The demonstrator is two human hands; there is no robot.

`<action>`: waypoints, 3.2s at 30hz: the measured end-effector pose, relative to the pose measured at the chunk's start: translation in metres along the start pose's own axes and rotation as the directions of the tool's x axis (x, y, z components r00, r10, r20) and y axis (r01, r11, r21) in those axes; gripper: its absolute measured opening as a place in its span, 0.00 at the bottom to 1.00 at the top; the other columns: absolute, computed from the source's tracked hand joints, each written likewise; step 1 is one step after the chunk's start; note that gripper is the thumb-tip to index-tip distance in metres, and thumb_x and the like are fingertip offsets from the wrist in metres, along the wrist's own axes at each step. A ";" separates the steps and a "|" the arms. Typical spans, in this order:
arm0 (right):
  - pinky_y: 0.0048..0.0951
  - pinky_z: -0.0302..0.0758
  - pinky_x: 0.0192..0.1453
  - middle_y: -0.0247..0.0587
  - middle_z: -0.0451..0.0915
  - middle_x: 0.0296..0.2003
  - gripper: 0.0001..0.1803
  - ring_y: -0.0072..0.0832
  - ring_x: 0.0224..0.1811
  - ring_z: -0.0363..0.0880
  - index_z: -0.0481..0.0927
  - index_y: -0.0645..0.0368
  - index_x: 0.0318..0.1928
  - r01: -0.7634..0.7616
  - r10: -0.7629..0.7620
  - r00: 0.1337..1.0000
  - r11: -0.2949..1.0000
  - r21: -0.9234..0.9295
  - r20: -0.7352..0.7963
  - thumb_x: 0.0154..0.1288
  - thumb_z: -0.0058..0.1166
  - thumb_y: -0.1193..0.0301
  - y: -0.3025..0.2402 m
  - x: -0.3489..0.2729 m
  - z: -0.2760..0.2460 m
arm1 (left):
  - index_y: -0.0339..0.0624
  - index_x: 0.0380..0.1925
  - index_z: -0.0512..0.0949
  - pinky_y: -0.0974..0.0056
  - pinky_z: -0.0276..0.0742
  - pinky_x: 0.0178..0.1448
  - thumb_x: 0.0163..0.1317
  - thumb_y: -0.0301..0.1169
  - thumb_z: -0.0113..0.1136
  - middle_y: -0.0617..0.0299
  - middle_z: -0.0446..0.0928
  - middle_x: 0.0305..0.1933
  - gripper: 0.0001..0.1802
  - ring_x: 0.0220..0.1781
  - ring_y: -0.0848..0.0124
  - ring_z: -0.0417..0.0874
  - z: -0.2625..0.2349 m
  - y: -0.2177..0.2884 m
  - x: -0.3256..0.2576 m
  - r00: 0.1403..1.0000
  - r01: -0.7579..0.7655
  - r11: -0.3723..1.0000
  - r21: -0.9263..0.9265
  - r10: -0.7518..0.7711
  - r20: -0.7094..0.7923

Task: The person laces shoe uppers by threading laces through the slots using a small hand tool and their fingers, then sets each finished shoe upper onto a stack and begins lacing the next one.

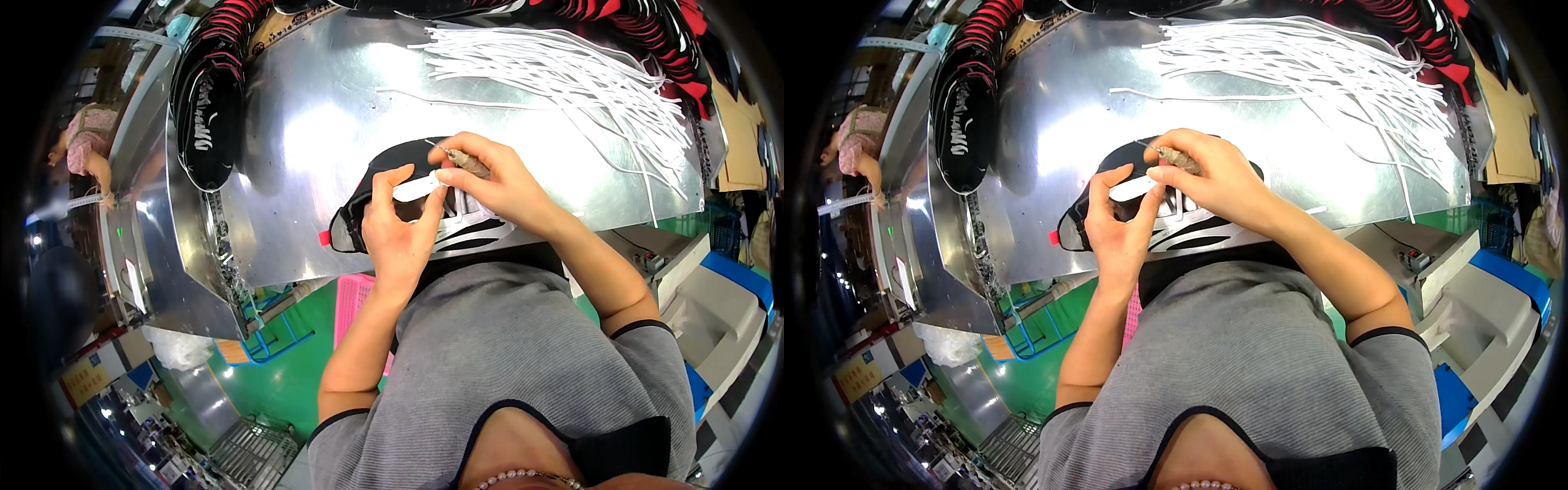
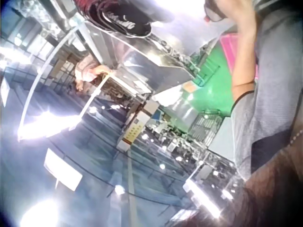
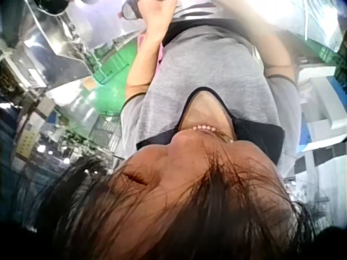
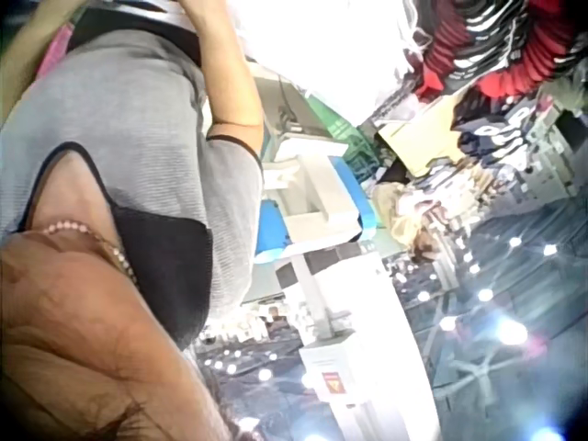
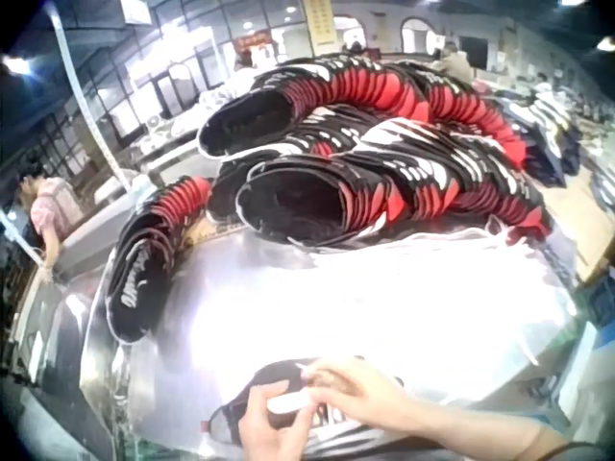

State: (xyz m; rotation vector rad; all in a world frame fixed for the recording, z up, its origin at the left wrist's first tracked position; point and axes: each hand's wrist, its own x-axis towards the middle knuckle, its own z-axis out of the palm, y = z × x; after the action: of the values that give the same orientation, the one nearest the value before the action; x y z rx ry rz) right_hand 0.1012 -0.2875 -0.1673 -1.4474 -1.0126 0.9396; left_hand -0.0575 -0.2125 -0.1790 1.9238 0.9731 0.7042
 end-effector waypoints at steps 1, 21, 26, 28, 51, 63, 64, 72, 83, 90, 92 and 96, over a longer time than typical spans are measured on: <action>0.30 0.75 0.45 0.41 0.82 0.38 0.14 0.28 0.38 0.81 0.78 0.61 0.47 -0.009 0.009 1.000 1.000 0.007 -0.029 0.64 0.61 0.67 -0.006 -0.005 0.000 | 0.34 0.48 0.74 0.71 0.77 0.45 0.59 0.24 0.69 0.60 0.79 0.40 0.19 0.38 0.76 0.81 0.001 -0.003 -0.001 0.996 -0.084 0.996 -0.001 0.084 -0.018; 0.40 0.73 0.29 0.37 0.80 0.27 0.06 0.41 0.28 0.81 0.73 0.56 0.35 0.345 -0.276 0.938 0.677 -0.650 0.210 0.61 0.58 0.72 -0.009 -0.014 -0.009 | 0.38 0.48 0.76 0.58 0.72 0.48 0.54 0.28 0.69 0.55 0.81 0.41 0.21 0.40 0.60 0.80 0.002 -0.006 -0.007 1.000 0.001 1.000 -0.011 -0.001 -0.028; 0.41 0.73 0.28 0.39 0.79 0.28 0.10 0.42 0.28 0.81 0.71 0.58 0.35 0.312 -0.248 0.948 0.626 -0.715 0.197 0.56 0.59 0.73 0.006 0.001 0.021 | 0.33 0.51 0.74 0.62 0.78 0.42 0.56 0.19 0.62 0.51 0.81 0.42 0.20 0.38 0.62 0.83 0.003 0.012 -0.011 0.999 -0.006 0.992 -0.126 0.012 0.049; 0.40 0.75 0.28 0.40 0.80 0.29 0.11 0.41 0.29 0.82 0.70 0.58 0.36 0.222 -0.197 0.972 0.619 -0.753 0.125 0.54 0.60 0.74 0.007 0.007 0.030 | 0.33 0.53 0.72 0.66 0.78 0.44 0.58 0.17 0.59 0.54 0.82 0.41 0.21 0.40 0.68 0.83 0.005 0.007 -0.006 0.997 -0.082 0.992 -0.095 0.080 -0.019; 0.33 0.73 0.34 0.35 0.78 0.37 0.17 0.34 0.34 0.80 0.75 0.56 0.43 0.047 -0.195 0.964 0.795 -0.605 -0.181 0.58 0.67 0.65 0.027 -0.033 -0.029 | 0.39 0.63 0.64 0.68 0.75 0.51 0.66 0.20 0.54 0.57 0.81 0.37 0.25 0.41 0.73 0.81 -0.028 0.010 0.034 0.855 0.460 0.671 -0.581 -0.159 0.494; 0.38 0.75 0.32 0.37 0.73 0.31 0.08 0.39 0.30 0.77 0.74 0.56 0.36 0.354 -0.426 0.904 0.683 -0.639 0.044 0.55 0.58 0.74 0.012 -0.058 -0.019 | 0.40 0.41 0.80 0.57 0.73 0.46 0.55 0.30 0.71 0.55 0.81 0.37 0.15 0.41 0.56 0.81 0.007 0.027 0.017 0.931 -0.362 0.786 0.501 0.274 0.243; 0.38 0.75 0.30 0.37 0.72 0.30 0.07 0.40 0.27 0.76 0.74 0.55 0.36 0.386 -0.349 0.919 0.699 -0.602 0.183 0.55 0.56 0.74 0.013 -0.074 -0.017 | 0.40 0.38 0.81 0.59 0.74 0.44 0.56 0.28 0.69 0.54 0.81 0.34 0.10 0.36 0.58 0.81 0.008 0.023 0.019 0.933 -0.357 0.832 0.425 0.296 0.203; 0.27 0.71 0.33 0.38 0.81 0.27 0.10 0.23 0.26 0.76 0.83 0.61 0.36 -0.030 0.005 0.973 0.994 -0.107 -0.230 0.64 0.62 0.66 0.024 -0.087 -0.023 | 0.36 0.36 0.80 0.55 0.72 0.40 0.57 0.23 0.65 0.51 0.77 0.31 0.07 0.34 0.53 0.79 0.005 0.033 0.017 0.888 -0.455 0.867 0.201 0.426 0.171; 0.24 0.72 0.53 0.31 0.81 0.37 0.09 0.17 0.44 0.76 0.83 0.63 0.43 -0.148 0.109 0.959 0.979 0.137 0.261 0.67 0.60 0.70 0.023 -0.095 -0.018 | 0.36 0.40 0.83 0.58 0.72 0.37 0.58 0.22 0.64 0.54 0.77 0.30 0.09 0.31 0.59 0.78 0.007 0.034 0.022 0.858 -0.508 0.807 0.300 0.444 0.259; 0.18 0.69 0.42 0.28 0.78 0.34 0.07 0.14 0.36 0.71 0.83 0.64 0.43 0.052 -0.041 0.982 0.997 0.054 -0.186 0.67 0.60 0.74 0.013 -0.028 -0.031 | 0.43 0.43 0.84 0.56 0.77 0.44 0.63 0.32 0.60 0.55 0.81 0.36 0.10 0.39 0.56 0.83 0.008 0.035 0.027 0.908 -0.334 0.832 0.443 0.158 0.387; 0.17 0.67 0.39 0.26 0.77 0.33 0.07 0.12 0.34 0.69 0.83 0.64 0.42 0.115 -0.080 0.957 0.987 0.112 -0.278 0.67 0.60 0.74 0.016 -0.016 -0.028 | 0.41 0.43 0.83 0.56 0.78 0.49 0.63 0.36 0.62 0.53 0.84 0.42 0.13 0.45 0.55 0.84 0.007 0.030 0.029 0.910 -0.229 0.914 0.335 0.078 0.408; 0.16 0.68 0.38 0.25 0.78 0.32 0.06 0.11 0.33 0.71 0.83 0.63 0.42 0.099 -0.073 0.954 0.992 0.078 -0.290 0.67 0.60 0.74 0.020 -0.008 -0.026 | 0.41 0.42 0.84 0.55 0.77 0.51 0.59 0.40 0.67 0.52 0.84 0.42 0.17 0.45 0.55 0.84 0.007 0.025 0.030 0.901 -0.164 0.951 0.261 0.037 0.432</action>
State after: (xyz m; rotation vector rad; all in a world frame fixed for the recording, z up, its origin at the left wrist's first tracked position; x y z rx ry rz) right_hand 0.1244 -0.3047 -0.1848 -1.4034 -0.8001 0.6796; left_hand -0.0270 -0.1987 -0.1569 2.2746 0.7326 0.1796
